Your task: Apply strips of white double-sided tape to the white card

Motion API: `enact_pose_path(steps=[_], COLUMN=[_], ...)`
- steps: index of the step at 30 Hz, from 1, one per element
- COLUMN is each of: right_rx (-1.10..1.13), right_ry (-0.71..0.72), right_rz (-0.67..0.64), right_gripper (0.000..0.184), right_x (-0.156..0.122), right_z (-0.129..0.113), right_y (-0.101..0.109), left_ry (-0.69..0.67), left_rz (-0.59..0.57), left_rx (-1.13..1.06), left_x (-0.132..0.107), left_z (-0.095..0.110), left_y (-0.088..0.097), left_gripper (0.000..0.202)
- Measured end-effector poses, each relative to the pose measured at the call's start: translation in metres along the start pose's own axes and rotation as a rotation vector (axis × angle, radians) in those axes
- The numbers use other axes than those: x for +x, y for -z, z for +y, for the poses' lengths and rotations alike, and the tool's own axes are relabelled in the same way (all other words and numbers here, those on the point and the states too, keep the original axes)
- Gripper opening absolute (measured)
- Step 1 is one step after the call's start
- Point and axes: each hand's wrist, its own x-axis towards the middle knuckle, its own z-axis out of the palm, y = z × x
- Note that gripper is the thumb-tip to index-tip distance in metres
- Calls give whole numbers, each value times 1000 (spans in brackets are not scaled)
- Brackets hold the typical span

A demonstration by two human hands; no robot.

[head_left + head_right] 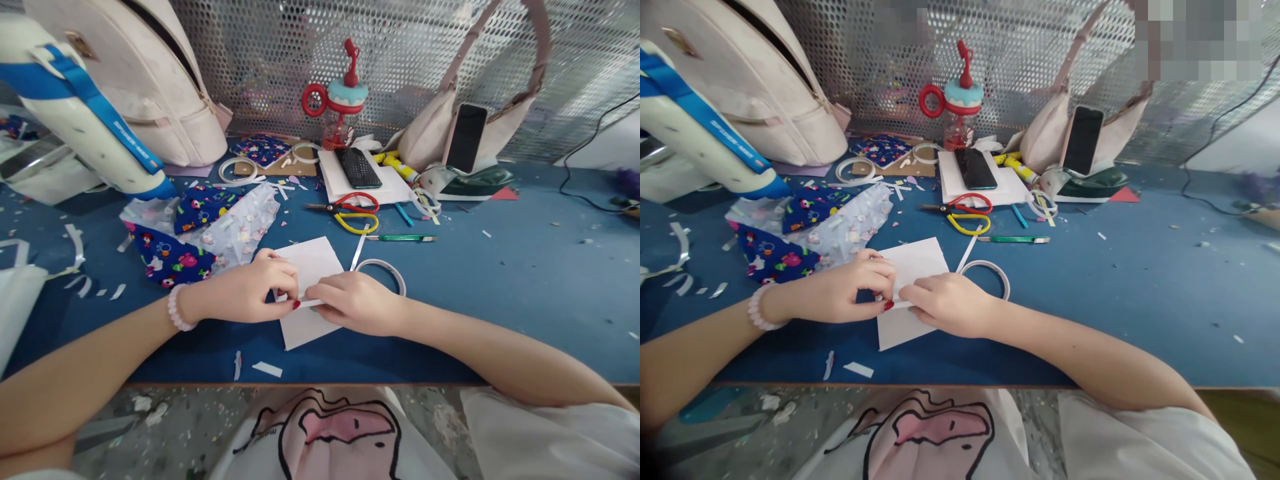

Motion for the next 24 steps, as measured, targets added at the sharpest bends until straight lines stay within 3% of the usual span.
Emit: enact_pose_path(steps=[3, 7, 13, 17, 24], right_rx=[-150, -157, 109, 199, 251], right_ry=[103, 134, -25, -164, -194], right_rz=[83, 165, 205, 237, 283], right_gripper=[25, 27, 18, 13, 15], right_x=[-2, -2, -2, -1, 1], right_z=[1, 3, 5, 6, 8], right_y=[0, 0, -3, -2, 0], left_ry=[20, 19, 34, 80, 200], left_rz=[5, 7, 6, 95, 229], left_rx=[-3, 16, 107, 164, 212], left_x=[0, 0, 0, 0, -2], left_z=[-1, -3, -9, -14, -20], left_y=[1, 3, 6, 7, 6], left_gripper=[23, 24, 29, 36, 35])
